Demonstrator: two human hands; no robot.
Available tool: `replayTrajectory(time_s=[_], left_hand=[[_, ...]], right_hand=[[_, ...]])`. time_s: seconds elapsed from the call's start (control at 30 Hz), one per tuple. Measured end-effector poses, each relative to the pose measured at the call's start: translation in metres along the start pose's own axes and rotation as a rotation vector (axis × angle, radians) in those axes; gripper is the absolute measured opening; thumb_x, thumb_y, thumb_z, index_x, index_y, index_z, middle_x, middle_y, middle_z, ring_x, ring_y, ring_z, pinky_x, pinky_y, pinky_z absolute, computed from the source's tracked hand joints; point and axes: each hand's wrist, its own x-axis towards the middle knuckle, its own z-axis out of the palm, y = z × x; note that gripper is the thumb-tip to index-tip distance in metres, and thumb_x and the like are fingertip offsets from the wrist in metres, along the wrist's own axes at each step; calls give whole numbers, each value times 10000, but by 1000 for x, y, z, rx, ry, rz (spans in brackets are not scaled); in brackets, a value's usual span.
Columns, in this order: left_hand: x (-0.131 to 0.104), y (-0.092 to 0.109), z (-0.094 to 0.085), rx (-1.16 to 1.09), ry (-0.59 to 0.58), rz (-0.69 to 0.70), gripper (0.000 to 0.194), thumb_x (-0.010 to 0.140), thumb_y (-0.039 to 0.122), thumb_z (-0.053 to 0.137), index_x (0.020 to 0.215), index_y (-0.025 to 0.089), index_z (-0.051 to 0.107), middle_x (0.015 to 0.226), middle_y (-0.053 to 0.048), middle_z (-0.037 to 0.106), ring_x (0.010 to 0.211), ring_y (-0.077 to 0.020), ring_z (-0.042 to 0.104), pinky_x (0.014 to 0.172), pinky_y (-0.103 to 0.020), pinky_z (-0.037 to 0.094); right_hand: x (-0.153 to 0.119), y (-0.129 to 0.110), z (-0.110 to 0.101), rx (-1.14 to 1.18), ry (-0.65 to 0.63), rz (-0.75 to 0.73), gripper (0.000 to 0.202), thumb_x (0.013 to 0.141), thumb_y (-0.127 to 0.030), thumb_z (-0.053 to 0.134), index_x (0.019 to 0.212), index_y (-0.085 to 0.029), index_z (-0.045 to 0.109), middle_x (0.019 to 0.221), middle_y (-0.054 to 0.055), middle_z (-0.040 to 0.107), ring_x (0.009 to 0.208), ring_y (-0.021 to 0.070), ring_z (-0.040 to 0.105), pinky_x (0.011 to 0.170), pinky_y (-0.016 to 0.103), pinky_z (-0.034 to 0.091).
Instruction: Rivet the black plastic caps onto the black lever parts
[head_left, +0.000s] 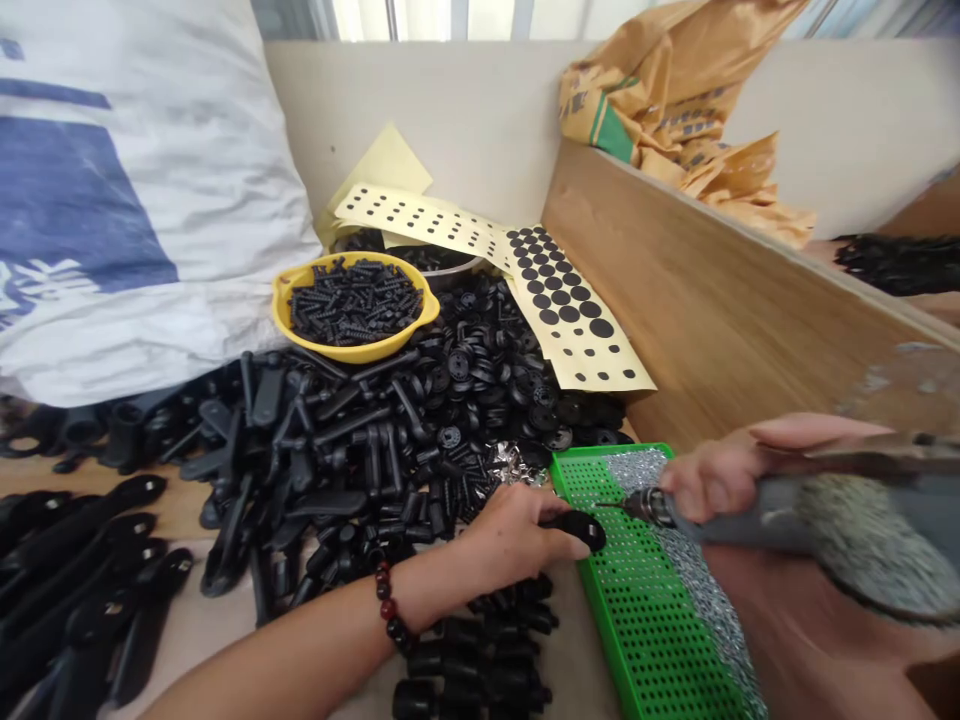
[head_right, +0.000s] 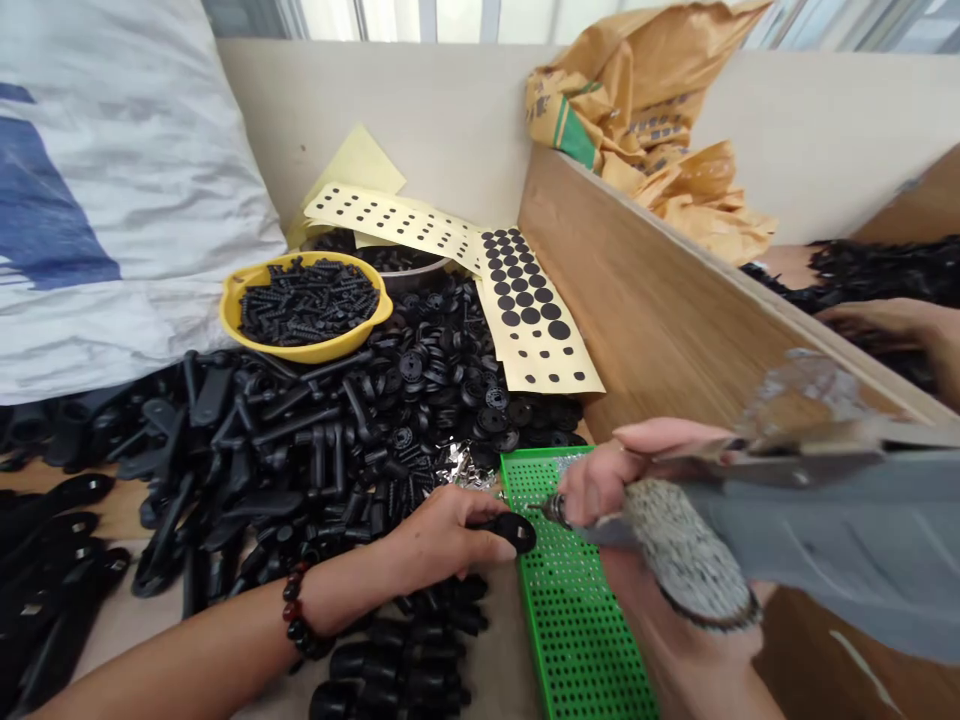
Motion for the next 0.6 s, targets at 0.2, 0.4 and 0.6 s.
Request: replayTrajectory(time_s=[0.2, 0.4, 0.6], left_hand=[[1, -1, 1, 81, 22, -29, 227, 685, 264, 655, 872, 163, 733, 682, 31, 626, 620, -120, 498, 567, -207, 388], [2, -2, 1, 138, 26, -17, 210, 691, 284, 669, 842, 153, 734, 652, 30, 616, 618, -125, 502, 566, -213, 373], [2, -1, 1, 162, 24, -15, 215, 704, 284, 662, 861, 155, 731, 669, 31, 621, 610, -122, 502, 559, -212, 369]], right_hand=[[-8, 2, 11, 32, -124, -21, 500, 550, -587, 786, 933, -287, 669, 527, -45, 523, 415, 133, 441, 409, 308, 408], [-10, 5, 12, 47, -115, 55, 214, 763, -460, 673, 887, -285, 688, 504, -38, 555, 407, 143, 491, 411, 301, 433], [-12, 4, 14, 40, -129, 19, 175, 853, -406, 573, 897, -285, 693, 498, -34, 545, 389, 140, 481, 406, 303, 442]])
